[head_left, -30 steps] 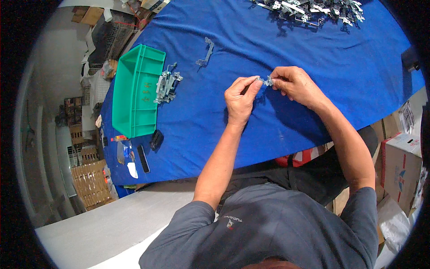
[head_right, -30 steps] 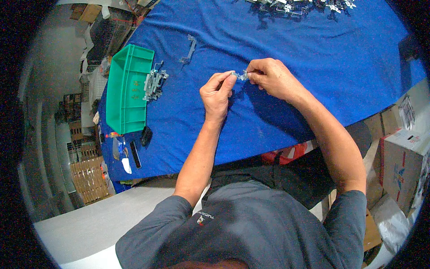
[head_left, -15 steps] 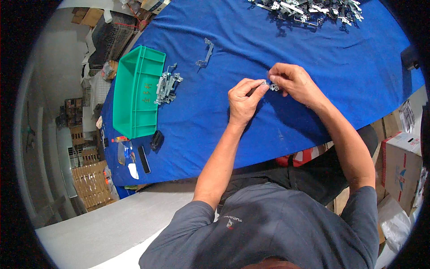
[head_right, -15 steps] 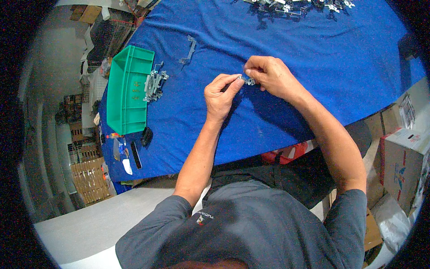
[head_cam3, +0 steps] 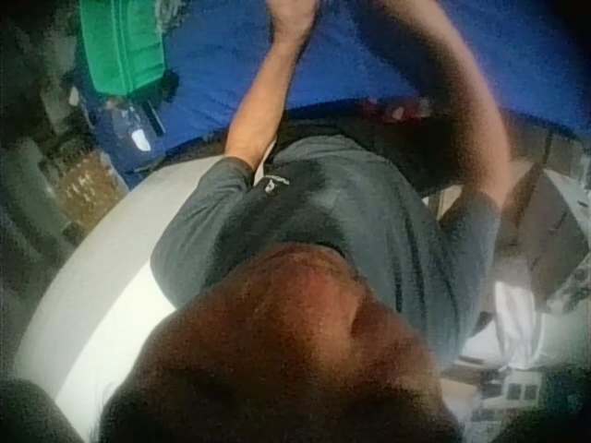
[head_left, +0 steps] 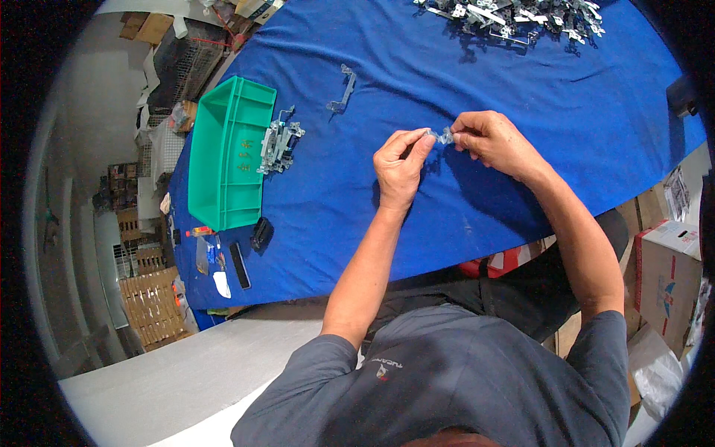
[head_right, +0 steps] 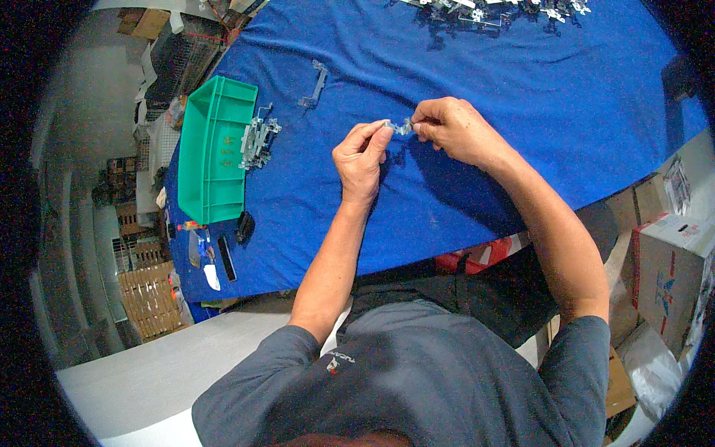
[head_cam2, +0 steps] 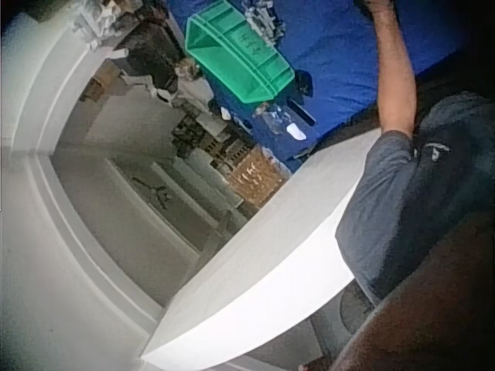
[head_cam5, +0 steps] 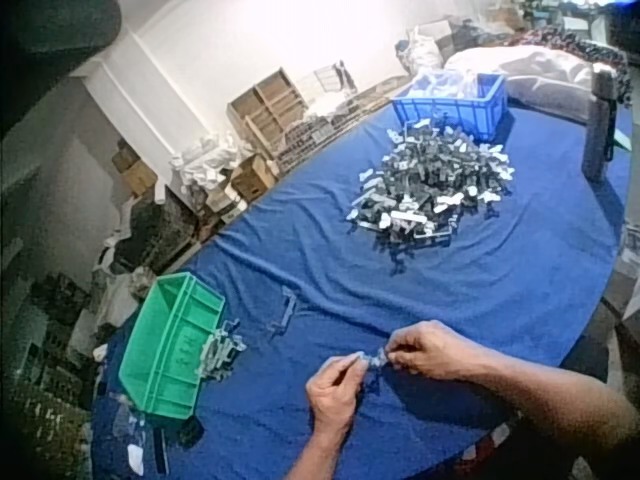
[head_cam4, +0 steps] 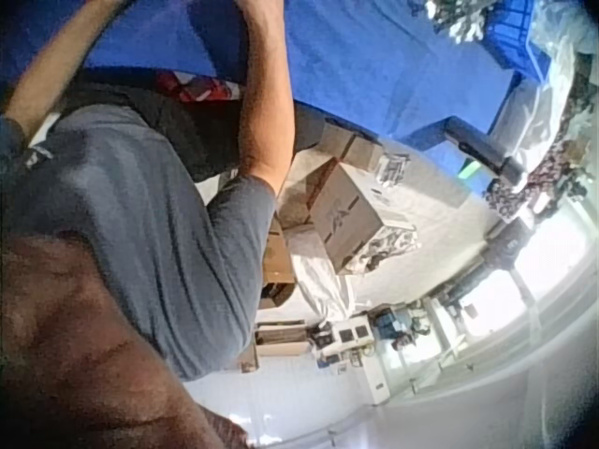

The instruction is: Assembling small metal and plastic parts on a blue surface.

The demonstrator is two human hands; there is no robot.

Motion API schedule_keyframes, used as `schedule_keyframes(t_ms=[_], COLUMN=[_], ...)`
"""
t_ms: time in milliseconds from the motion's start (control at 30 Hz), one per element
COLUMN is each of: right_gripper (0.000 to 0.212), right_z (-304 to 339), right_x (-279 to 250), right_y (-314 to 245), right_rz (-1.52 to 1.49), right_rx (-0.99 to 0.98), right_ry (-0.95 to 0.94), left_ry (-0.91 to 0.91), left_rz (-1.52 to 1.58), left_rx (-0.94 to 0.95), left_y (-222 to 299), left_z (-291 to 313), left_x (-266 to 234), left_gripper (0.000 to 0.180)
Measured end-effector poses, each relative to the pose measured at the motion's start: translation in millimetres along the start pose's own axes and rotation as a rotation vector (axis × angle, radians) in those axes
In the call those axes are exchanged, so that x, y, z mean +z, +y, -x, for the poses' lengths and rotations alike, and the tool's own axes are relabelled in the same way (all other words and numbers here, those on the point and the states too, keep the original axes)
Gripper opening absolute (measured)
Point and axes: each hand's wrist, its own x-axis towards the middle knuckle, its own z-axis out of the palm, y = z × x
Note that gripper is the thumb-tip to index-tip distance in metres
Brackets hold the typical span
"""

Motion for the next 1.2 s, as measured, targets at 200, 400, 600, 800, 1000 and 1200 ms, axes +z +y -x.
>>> schedule_keyframes(t_ms=[200,400,600,800,1000,1200], right_gripper=[0.017,0.020,0.021,0.016,0.017,0.020], right_z=[-4,-4,-3,1,-2,-2], right_x=[8,4,-1,2,3,5], right_y=[9,5,-3,-1,6,2], right_rz=[-0.251,-0.070,-0.035,-0.035,-0.056,-0.166], right_rx=[-0.019,0.007,-0.114,-0.024,-0.025,-0.036], right_ry=[0.116,-0.022,0.242,0.015,0.052,0.026], left_ry=[-0.076,-0.138,-0.052,0.005,-0.070,-0.119], left_rz=[-0.054,-0.125,-0.084,-0.004,-0.037,-0.091], left_rx=[-0.012,0.089,0.043,0.015,0.052,0.093], left_y=[8,8,5,2,3,8], left_z=[-1,-1,1,0,-1,-1], left_x=[2,2,0,1,2,2], left_gripper=[0.016,0.015,0.015,0.016,0.016,0.016])
